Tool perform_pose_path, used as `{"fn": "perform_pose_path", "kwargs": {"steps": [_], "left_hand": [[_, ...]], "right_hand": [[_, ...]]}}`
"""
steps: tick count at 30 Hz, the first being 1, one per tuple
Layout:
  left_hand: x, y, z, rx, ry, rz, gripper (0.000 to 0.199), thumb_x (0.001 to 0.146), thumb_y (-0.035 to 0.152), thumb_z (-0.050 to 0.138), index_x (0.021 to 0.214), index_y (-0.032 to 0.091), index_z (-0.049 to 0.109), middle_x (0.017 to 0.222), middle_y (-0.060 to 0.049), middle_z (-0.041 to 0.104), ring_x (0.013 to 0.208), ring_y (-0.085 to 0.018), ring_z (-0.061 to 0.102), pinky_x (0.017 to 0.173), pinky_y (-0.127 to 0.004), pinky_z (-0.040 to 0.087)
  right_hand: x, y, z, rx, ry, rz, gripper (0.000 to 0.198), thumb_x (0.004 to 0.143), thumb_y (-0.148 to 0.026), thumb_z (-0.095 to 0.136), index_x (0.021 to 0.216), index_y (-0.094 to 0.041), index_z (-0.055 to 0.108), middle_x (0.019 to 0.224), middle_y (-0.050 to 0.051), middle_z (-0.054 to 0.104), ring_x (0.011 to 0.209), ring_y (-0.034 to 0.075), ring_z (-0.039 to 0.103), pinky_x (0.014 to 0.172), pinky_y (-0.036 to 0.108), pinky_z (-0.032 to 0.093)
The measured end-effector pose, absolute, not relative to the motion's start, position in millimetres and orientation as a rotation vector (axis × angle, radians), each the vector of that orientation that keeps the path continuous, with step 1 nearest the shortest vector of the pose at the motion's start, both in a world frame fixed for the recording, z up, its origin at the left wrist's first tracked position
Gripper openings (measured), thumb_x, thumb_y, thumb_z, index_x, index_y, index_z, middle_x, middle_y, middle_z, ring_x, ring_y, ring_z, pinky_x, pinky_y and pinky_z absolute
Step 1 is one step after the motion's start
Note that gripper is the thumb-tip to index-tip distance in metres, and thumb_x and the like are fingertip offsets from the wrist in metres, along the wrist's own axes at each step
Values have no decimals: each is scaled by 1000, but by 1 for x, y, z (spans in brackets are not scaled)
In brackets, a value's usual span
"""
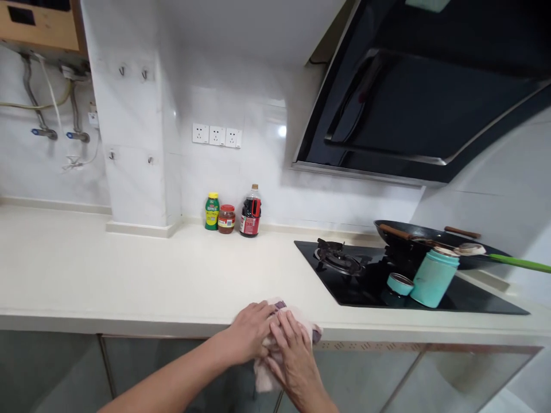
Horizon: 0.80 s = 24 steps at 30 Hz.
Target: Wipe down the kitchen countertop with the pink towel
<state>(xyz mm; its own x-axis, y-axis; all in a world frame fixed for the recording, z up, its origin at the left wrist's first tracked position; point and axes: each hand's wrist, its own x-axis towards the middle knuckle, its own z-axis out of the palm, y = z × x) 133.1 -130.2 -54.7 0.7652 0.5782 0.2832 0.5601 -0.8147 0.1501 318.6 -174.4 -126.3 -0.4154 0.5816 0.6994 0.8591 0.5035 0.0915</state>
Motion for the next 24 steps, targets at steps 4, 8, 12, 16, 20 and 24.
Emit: {"fn": "perform_pose_path", "kwargs": {"steps": [4, 8, 12, 16, 20, 24], "left_hand": [[88, -123, -37, 2529, 835, 647, 83, 76, 33, 74, 151, 25, 38, 147, -9, 54, 130, -27, 54, 110, -38, 41], [44, -88, -18, 2174, 1100, 864, 60, 84, 39, 60, 140, 19, 51, 123, -10, 70, 112, -25, 65, 97, -35, 50], [21, -49, -11, 2101, 1232, 1039, 52, 88, 50, 54, 126, 16, 62, 124, -12, 69, 115, -27, 63, 101, -38, 47], [22, -27, -13, 2084, 1210, 1033, 53, 88, 56, 53, 122, 17, 65, 128, -11, 67, 119, -26, 61, 103, -37, 47], [24, -9, -7, 2094, 1184, 1003, 52, 89, 57, 50, 117, 17, 68, 123, -10, 70, 114, -26, 64, 100, -36, 48], [20, 6, 2, 2140, 1151, 938, 49, 87, 58, 53, 111, 19, 70, 118, -8, 72, 109, -25, 65, 96, -34, 50]], "right_hand": [[307, -159, -119, -1224, -2142, -577, 86, 76, -20, 78, 148, -23, 31, 148, 12, 39, 134, 36, 33, 107, 52, 26], [285, -157, -104, -1220, -2086, -456, 68, 74, -11, 73, 134, -23, 45, 134, 12, 49, 123, 36, 41, 102, 53, 32], [242, -157, -68, -1173, -2228, -154, 33, 89, -14, 63, 119, -21, 52, 125, 10, 52, 114, 31, 45, 99, 49, 39], [202, -124, -35, -1154, -2350, 26, 11, 102, -25, 54, 109, -18, 57, 111, 7, 57, 105, 25, 53, 96, 44, 46], [192, -76, -27, -1238, -2313, 25, 32, 100, -42, 63, 121, -18, 58, 121, 8, 56, 103, 24, 58, 90, 44, 53], [219, -45, -26, -1372, -2225, 8, 36, 100, -42, 64, 126, -18, 57, 127, 9, 55, 107, 26, 58, 91, 46, 54]]}}
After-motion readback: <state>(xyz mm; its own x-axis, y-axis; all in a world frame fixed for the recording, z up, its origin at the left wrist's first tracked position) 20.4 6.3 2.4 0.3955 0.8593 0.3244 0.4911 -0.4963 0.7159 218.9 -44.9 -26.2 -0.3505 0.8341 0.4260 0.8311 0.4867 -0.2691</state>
